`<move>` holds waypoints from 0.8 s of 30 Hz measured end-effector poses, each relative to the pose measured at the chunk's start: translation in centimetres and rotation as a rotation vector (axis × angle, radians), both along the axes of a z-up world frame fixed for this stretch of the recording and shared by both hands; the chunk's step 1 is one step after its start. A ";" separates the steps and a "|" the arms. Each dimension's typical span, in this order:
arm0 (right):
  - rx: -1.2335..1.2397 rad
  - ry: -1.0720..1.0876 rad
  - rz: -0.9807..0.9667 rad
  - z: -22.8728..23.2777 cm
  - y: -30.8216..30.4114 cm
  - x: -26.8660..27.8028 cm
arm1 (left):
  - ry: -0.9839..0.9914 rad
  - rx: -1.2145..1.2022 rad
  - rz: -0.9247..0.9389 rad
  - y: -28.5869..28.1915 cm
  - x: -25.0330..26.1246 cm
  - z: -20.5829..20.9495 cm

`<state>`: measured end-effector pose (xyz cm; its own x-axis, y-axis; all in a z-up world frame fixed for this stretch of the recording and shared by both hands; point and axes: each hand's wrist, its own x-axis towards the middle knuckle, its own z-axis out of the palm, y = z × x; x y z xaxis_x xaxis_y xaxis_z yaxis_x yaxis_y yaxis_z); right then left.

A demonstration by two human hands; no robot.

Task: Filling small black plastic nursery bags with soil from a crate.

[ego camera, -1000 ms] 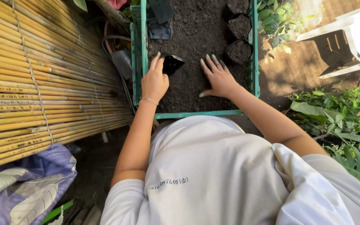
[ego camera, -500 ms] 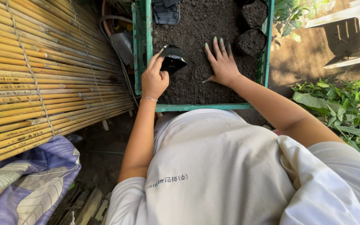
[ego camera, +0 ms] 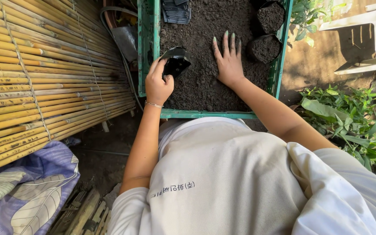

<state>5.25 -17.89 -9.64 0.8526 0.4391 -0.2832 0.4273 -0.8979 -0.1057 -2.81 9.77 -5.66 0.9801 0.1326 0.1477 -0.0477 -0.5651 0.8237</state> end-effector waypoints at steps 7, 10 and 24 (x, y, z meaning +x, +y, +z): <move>0.065 -0.140 -0.007 -2.4 0.3 0.2 | -0.047 0.030 -0.018 -0.1 -0.1 0.6; 0.120 -0.128 -0.009 -2.3 0.7 0.5 | 0.010 0.005 -0.012 -0.1 -0.1 0.6; 0.472 -0.167 0.086 0.3 0.5 5.8 | -0.073 0.064 -0.036 0.1 0.2 -0.7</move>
<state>11.06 -17.43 -9.34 0.8248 0.5565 0.1003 0.5430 -0.7299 -0.4152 -2.58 9.91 -6.35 0.9703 0.0851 0.2263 -0.1280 -0.6134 0.7793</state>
